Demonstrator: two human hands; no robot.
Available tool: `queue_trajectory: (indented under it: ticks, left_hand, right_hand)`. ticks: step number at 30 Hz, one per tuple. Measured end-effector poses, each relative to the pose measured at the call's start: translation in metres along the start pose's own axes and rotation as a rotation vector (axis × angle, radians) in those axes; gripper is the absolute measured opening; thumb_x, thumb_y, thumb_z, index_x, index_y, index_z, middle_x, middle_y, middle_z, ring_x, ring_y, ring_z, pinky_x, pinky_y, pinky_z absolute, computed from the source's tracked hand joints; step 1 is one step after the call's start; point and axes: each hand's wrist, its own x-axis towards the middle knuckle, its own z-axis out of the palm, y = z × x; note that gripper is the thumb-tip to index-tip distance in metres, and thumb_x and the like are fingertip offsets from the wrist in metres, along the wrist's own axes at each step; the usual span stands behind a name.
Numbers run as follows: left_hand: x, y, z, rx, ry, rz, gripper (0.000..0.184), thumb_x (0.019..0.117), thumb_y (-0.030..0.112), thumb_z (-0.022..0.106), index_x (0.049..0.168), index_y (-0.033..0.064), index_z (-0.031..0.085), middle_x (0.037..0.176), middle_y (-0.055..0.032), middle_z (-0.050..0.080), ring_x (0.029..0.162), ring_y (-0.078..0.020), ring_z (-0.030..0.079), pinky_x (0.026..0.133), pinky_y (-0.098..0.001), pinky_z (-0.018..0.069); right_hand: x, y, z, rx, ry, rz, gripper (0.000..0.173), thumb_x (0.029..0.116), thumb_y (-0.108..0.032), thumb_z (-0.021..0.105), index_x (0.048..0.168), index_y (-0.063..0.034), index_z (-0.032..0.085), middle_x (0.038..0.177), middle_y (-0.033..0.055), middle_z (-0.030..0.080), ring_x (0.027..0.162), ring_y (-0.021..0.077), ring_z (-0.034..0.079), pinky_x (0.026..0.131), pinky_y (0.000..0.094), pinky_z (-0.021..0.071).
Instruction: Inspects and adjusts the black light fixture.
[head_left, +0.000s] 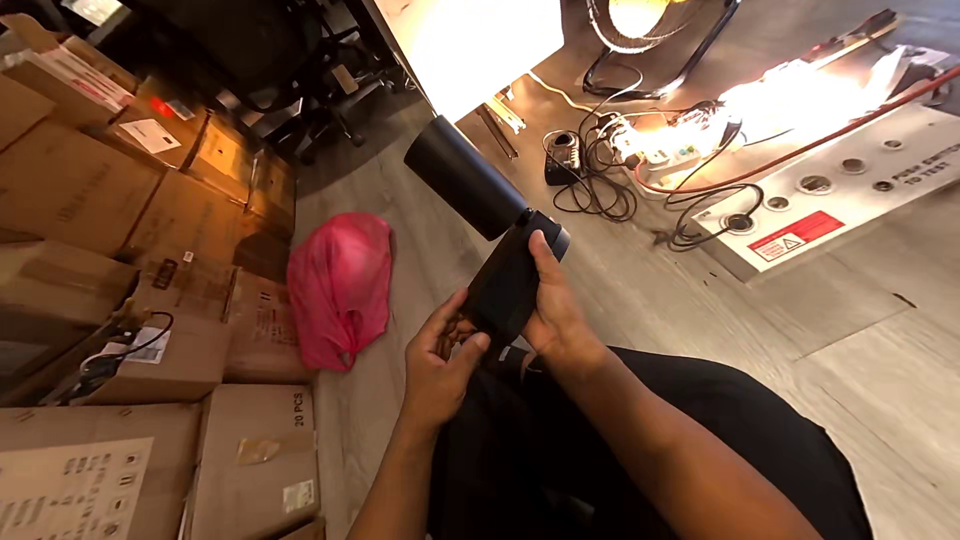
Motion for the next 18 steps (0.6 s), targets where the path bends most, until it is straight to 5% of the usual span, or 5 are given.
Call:
queue_trajectory:
  ticks: [4,8,14,16,18]
  left_hand:
    - [0.007,-0.002,-0.015,-0.038,-0.062,0.051,0.044,0.0920,0.013,0.076,0.134,0.0034,0.065,0.118,-0.0052,0.073,0.099,-0.0130,0.070,0.091,-0.0323,0.0588]
    - [0.009,-0.004,-0.008,-0.169,0.018,0.021,0.054,0.0901,0.018,0.079,0.137,-0.0008,0.059,0.117,-0.0082,0.072,0.102,-0.0146,0.070,0.093,-0.0332,0.0584]
    - [-0.001,-0.012,0.023,-0.043,0.262,0.025,0.017,0.0969,0.022,0.069,0.096,0.0047,0.071,0.092,-0.0026,0.072,0.085,-0.0127,0.069,0.083,-0.0324,0.0601]
    - [0.003,-0.004,0.027,0.008,0.287,0.012,0.033,0.0936,0.033,0.073,0.104,0.0040,0.062,0.092,-0.0024,0.070,0.085,-0.0129,0.069,0.081,-0.0321,0.0610]
    - [0.014,0.005,0.023,0.077,0.254,-0.073,0.075,0.0848,0.057,0.076,0.124,0.0005,0.047,0.104,-0.0045,0.066,0.093,-0.0134,0.068,0.085,-0.0324,0.0603]
  right_hand:
    - [-0.007,-0.004,0.002,0.054,-0.121,0.037,0.048,0.1027,-0.056,0.049,0.129,-0.0168,0.059,0.106,0.0078,0.071,0.094,0.0190,0.072,0.080,0.0417,0.0627]
    - [-0.010,-0.007,0.005,0.089,-0.188,0.006,0.046,0.1028,-0.057,0.048,0.127,-0.0197,0.060,0.107,0.0049,0.071,0.096,0.0169,0.072,0.080,0.0403,0.0628]
    - [-0.003,-0.013,0.002,0.136,-0.139,-0.142,0.050,0.1022,-0.061,0.046,0.132,-0.0222,0.057,0.117,0.0036,0.069,0.108,0.0175,0.068,0.089,0.0423,0.0600]
    - [0.001,-0.013,-0.002,0.092,-0.131,-0.190,0.051,0.1024,-0.061,0.046,0.134,-0.0227,0.056,0.121,0.0032,0.068,0.111,0.0174,0.067,0.091,0.0425,0.0595]
    - [0.003,-0.010,-0.004,0.049,-0.111,-0.177,0.055,0.1001,-0.062,0.051,0.137,-0.0203,0.055,0.122,0.0058,0.068,0.112,0.0198,0.067,0.093,0.0450,0.0590]
